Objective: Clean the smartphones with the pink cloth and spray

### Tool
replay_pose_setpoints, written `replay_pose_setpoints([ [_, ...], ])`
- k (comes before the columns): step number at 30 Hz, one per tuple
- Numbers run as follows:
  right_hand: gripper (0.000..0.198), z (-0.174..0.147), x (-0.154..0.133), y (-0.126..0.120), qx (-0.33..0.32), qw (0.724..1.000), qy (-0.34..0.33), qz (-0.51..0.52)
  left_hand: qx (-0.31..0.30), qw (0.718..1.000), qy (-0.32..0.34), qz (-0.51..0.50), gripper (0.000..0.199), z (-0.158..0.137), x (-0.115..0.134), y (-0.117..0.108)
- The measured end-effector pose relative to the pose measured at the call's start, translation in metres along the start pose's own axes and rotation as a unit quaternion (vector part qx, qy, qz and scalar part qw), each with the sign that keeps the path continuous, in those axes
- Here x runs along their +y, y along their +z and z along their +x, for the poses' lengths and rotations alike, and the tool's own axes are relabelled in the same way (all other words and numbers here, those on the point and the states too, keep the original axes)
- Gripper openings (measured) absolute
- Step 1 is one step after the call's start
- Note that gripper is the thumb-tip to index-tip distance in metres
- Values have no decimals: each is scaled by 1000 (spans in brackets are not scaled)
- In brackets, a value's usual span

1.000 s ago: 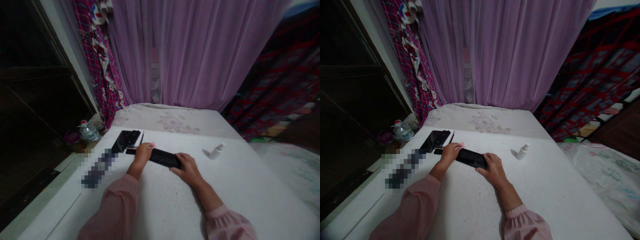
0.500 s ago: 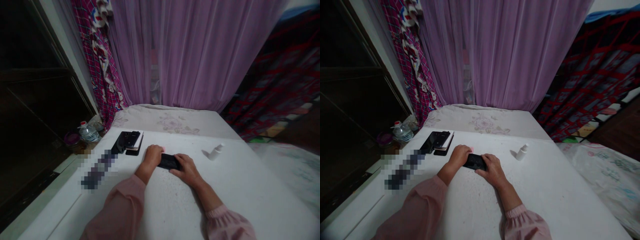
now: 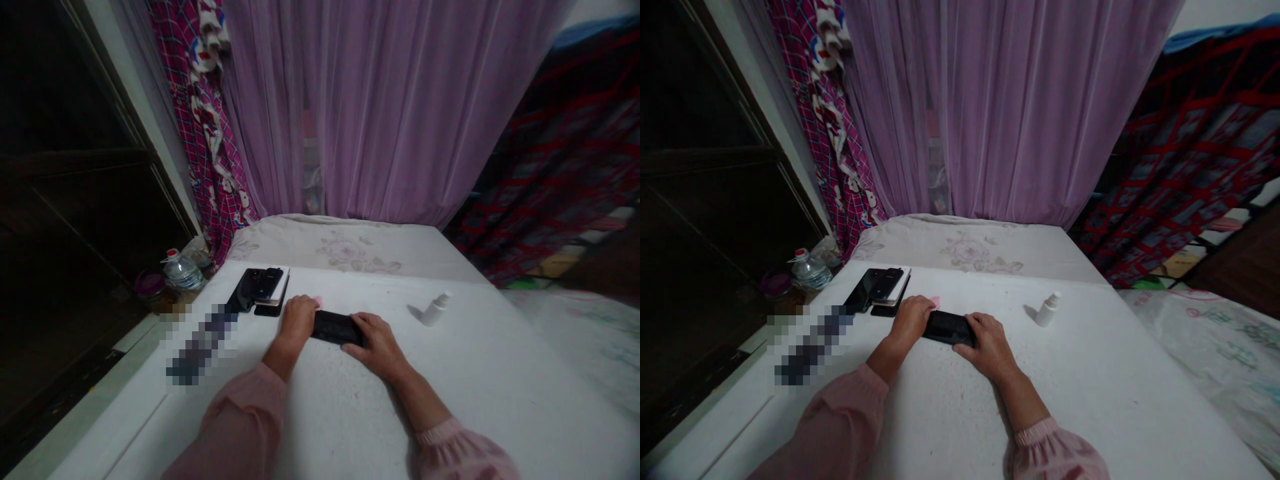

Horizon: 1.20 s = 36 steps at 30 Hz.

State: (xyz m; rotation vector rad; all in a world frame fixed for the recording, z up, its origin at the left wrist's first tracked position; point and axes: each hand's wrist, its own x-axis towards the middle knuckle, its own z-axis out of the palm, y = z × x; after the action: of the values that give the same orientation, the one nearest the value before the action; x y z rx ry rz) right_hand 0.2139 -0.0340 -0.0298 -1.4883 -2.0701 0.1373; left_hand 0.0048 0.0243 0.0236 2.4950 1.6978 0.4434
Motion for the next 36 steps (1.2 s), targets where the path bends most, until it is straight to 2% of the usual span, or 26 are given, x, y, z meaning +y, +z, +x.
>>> replay_pose_setpoints([
  [5, 61, -1, 0, 0, -2, 1000, 0, -10, 38, 998, -48, -7, 26, -10, -17, 0],
  [11, 62, -1, 1, 1, 3, 1000, -3, -4, 71, 993, -92, -11, 29, -20, -10, 4],
  [17, 62, -1, 0, 0, -1, 1000, 1, -10, 60, 996, -64, -18, 26, -25, 10, 3],
  [27, 58, 0, -3, -2, 4, 1000, -3, -10, 28, 999, 10, -31, 25, -34, 54, 16],
  [31, 59, 0, -4, -3, -1, 1000, 3, -16, 5, 1000, 18, -20, 24, -36, 45, 11],
  [36, 61, -1, -3, -3, -2, 1000, 6, -19, 46, 999, -13, 6, 24, -40, 7, 4],
])
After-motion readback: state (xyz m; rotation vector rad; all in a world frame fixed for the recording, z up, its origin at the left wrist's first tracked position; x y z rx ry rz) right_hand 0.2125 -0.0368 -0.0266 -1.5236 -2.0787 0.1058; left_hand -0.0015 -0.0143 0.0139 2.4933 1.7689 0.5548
